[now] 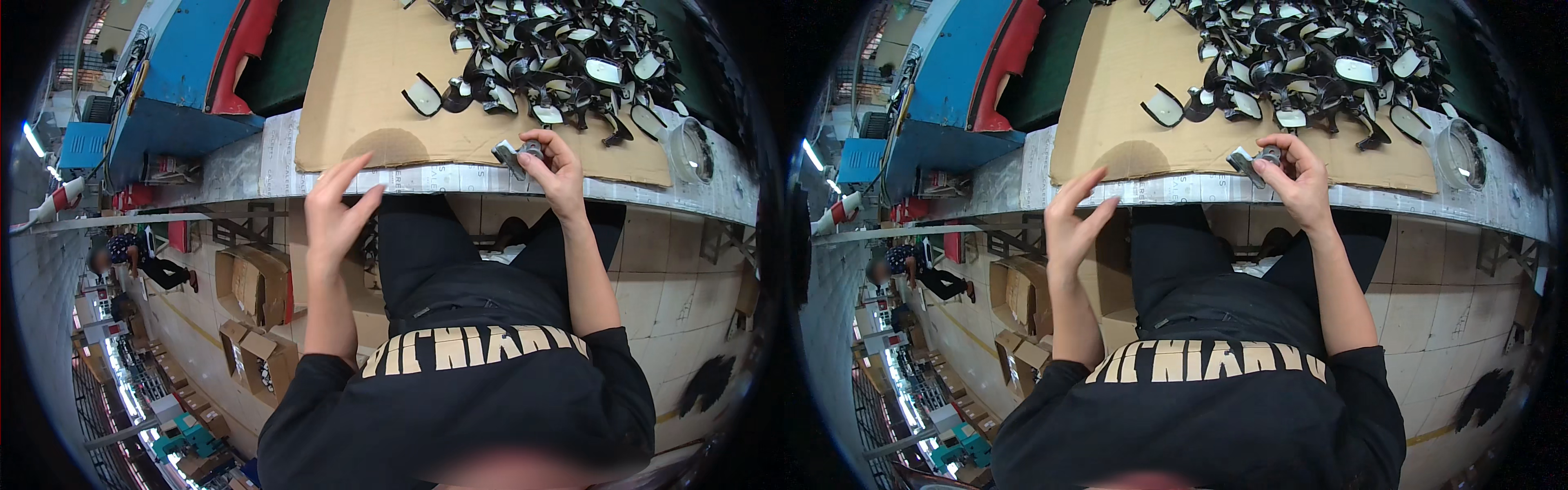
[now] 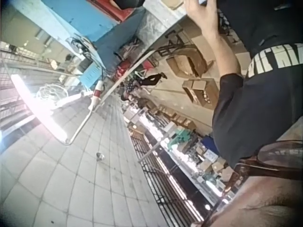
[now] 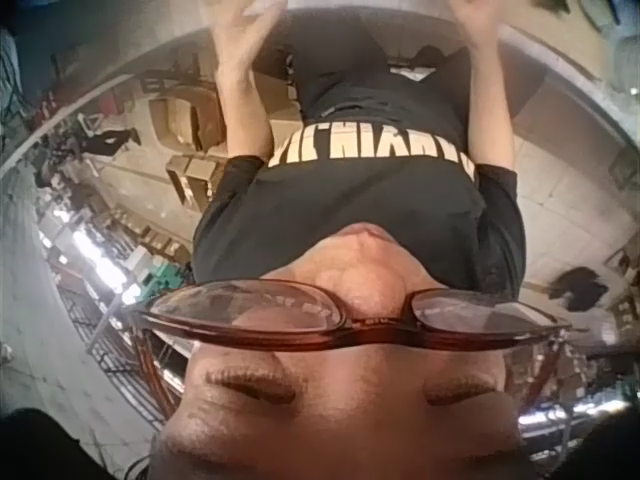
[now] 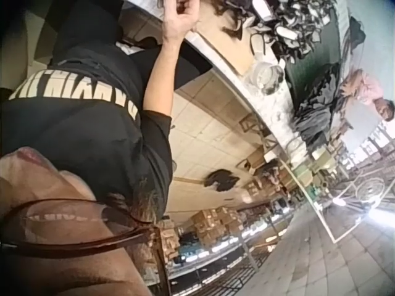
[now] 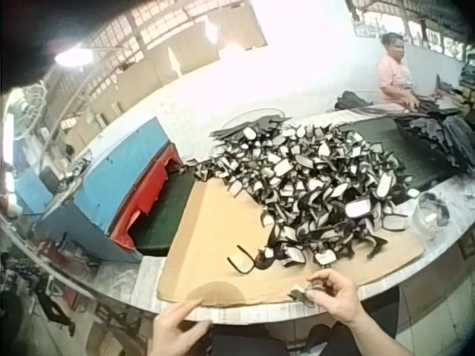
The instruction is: Assemble small mirrored components into plastic housings on a production line.
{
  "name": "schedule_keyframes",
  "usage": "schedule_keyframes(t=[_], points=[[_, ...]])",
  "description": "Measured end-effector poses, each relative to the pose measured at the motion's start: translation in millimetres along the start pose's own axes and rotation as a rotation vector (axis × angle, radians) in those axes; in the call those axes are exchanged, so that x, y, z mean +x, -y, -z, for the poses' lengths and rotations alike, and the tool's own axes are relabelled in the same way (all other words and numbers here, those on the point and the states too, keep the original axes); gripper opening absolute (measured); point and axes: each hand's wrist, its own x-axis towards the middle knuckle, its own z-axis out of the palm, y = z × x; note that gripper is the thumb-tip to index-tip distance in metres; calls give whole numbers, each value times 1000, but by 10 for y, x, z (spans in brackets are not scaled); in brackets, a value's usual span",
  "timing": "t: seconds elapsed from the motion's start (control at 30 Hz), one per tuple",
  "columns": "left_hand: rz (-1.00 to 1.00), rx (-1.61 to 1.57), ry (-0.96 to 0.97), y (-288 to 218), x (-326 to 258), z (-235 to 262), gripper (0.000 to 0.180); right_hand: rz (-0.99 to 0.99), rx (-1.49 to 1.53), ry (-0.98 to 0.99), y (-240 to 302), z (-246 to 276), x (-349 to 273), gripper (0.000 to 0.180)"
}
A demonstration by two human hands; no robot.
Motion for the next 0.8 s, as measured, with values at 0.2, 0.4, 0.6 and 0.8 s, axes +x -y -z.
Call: schedule_keyframes(t=[0.2, 0.4, 0.6, 0.8], points=[[-524, 38, -87, 7, 795, -964, 45, 47, -132, 18, -20, 4, -98, 28], [-116, 267, -226, 441, 920, -1180, 56, -27, 56, 18, 11, 30, -117, 29], [-38, 1, -267, 743, 1017, -1035, 45, 30, 14, -22, -59, 26, -146, 29], [231, -588, -289, 890, 815, -913, 47, 18, 28, 26, 16, -28, -170, 32]])
